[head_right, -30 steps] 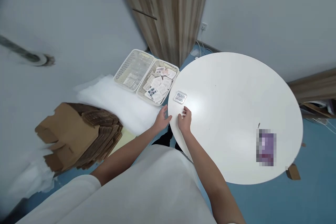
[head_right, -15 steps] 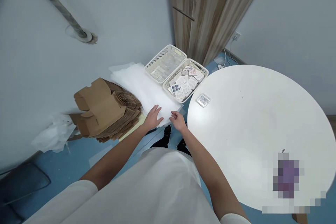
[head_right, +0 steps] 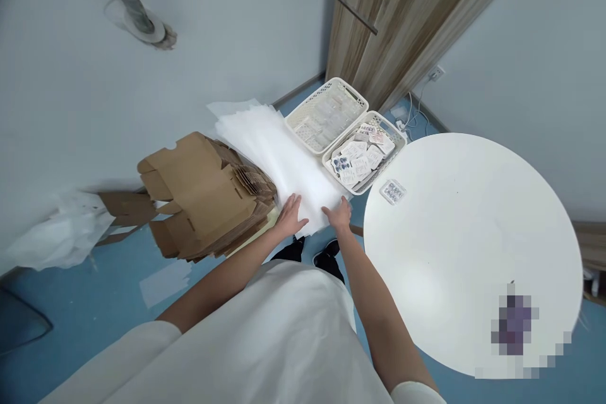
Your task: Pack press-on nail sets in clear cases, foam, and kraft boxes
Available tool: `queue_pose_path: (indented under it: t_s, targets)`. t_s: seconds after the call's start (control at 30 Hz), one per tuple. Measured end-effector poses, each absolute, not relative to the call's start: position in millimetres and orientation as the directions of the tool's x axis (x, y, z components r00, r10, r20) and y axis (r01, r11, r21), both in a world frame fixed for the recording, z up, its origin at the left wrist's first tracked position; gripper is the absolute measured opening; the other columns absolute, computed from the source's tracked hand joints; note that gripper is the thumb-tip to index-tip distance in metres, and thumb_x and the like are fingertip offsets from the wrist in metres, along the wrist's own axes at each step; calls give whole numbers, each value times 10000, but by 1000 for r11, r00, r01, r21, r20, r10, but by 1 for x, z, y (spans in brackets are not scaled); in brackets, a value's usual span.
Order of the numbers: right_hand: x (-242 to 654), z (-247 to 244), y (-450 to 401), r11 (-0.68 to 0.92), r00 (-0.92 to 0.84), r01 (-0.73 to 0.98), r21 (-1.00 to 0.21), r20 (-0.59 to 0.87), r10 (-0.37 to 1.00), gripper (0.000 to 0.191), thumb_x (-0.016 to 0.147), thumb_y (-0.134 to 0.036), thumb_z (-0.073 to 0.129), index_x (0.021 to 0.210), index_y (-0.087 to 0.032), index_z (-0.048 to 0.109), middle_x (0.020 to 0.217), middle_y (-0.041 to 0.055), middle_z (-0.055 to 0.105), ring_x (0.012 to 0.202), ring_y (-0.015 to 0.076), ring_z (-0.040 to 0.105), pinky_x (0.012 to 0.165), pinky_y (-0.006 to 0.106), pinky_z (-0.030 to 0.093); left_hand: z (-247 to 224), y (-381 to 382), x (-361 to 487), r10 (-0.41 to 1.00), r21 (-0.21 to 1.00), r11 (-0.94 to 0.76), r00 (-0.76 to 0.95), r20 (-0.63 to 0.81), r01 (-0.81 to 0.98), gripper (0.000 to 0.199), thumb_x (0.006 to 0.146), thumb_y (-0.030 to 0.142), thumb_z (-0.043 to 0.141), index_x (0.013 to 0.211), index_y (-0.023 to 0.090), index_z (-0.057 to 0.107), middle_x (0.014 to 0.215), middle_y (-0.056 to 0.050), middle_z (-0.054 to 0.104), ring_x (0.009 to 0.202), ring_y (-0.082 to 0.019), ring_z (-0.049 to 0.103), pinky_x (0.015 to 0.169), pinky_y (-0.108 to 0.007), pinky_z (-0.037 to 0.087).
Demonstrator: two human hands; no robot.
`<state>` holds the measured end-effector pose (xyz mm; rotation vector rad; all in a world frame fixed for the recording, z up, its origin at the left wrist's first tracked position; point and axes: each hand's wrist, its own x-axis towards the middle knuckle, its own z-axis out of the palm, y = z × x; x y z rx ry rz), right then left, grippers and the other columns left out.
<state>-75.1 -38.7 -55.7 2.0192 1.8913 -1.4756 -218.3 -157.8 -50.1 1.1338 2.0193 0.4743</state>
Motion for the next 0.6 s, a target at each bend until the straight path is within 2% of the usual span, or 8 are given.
queue_pose_path:
  t_s: [0.1,0.2,0.33,0.43,0.5,0.6]
  targets:
    - [-75,-55,-33,-346,-97,751,-563,-612,785,870,564,-459,658,1307,-193,290,1311,147,380,1141,285,430,841,361,435,-51,-158,-221,849,664,528,-322,-419,529,804,699,335,575,1357,135,158,1453,-146,65,1332,-277,35,1060,-400,154]
    - [-74,-55,-32,-334,-57,708,-622,-521,852,751,582,-439,641,1235,-176,378,1197,161,477,1021,274,512,738,356,468,-53,-159,-225,850,689,527,-322,-417,498,788,699,322,578,1351,132,179,1448,-158,83,1330,-280,58,1053,-407,175]
    - [-68,-49,-36,-223,-73,668,-710,-361,930,607,585,-360,635,1139,-202,442,1031,122,563,868,243,561,666,339,457,-55,-159,-227,853,712,521,-323,-409,472,768,696,310,586,1340,143,203,1445,-158,99,1329,-285,73,1047,-418,188]
    - [-65,-38,-39,-159,-77,666,-728,-280,957,494,599,-341,615,1056,-202,490,878,76,593,754,216,562,639,326,438,-54,-158,-227,854,723,518,-329,-403,456,750,692,305,595,1327,138,231,1442,-165,108,1326,-295,84,1047,-424,190]
    - [-65,-26,-41,-115,-117,689,-716,-266,957,369,639,-357,576,968,-199,529,817,61,596,739,211,554,645,325,426,-52,-157,-225,856,738,511,-343,-388,441,727,703,305,588,1323,147,242,1441,-160,113,1321,-297,114,1040,-424,212]
    - [-69,-5,-45,9,-222,717,-697,-217,951,225,723,-387,478,815,-196,553,827,69,599,785,214,542,679,333,410,-48,-158,-222,863,769,483,-376,-338,418,687,730,301,561,1324,170,242,1442,-139,119,1315,-283,154,1030,-413,249]
